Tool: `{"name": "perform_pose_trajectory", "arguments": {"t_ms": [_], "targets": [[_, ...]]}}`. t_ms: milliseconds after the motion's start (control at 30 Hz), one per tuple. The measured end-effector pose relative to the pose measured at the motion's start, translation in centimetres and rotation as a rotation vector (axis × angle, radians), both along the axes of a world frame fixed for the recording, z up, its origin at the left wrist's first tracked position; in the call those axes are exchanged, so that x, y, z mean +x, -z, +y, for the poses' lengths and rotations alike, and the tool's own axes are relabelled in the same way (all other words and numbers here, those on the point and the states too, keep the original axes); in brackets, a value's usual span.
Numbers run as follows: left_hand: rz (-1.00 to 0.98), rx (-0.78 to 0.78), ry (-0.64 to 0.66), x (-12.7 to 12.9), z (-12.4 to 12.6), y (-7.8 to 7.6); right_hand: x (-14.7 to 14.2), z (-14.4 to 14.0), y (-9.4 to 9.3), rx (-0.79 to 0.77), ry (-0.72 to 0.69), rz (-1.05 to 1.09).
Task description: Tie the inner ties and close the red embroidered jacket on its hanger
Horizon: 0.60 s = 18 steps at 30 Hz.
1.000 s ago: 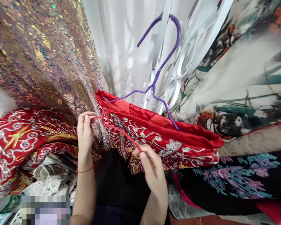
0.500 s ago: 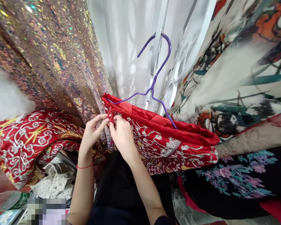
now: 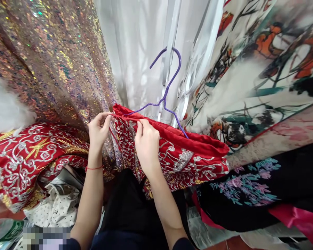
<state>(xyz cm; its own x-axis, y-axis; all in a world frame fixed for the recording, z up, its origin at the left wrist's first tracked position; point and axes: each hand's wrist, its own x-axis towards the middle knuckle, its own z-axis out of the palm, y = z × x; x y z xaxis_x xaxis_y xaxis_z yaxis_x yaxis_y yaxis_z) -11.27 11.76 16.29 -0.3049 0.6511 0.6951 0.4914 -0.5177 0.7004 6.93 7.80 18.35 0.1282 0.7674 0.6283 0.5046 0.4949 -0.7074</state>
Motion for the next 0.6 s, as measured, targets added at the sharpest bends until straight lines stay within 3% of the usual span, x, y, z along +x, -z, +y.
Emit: {"name": "perform_pose_trajectory", "arguments": {"t_ms": [167, 333, 400, 467, 600], "targets": [[-0.126, 0.001, 0.043, 0.2, 0.8, 1.1, 0.7, -0.7, 0.6, 0.063, -0.003, 0.109], [-0.309, 0.012, 0.306, 0.1, -0.2, 1.8, 0.7, -0.7, 1.5, -0.01, -0.158, 0.186], [-0.26, -0.013, 0.363, -0.1, -1.1, 1.7, 0.6, -0.9, 1.4, -0.073, -0.193, 0.197], [-0.071, 0.004, 0.297, -0.3, -1.8, 1.5, 0.6, -1.0, 1.2, -0.115, -0.145, 0.151], [0.341, 0.031, 0.036, -0.1, -2.4, 1.0, 1.0, -0.8, 0.5, -0.169, -0.081, -0.086]]}}
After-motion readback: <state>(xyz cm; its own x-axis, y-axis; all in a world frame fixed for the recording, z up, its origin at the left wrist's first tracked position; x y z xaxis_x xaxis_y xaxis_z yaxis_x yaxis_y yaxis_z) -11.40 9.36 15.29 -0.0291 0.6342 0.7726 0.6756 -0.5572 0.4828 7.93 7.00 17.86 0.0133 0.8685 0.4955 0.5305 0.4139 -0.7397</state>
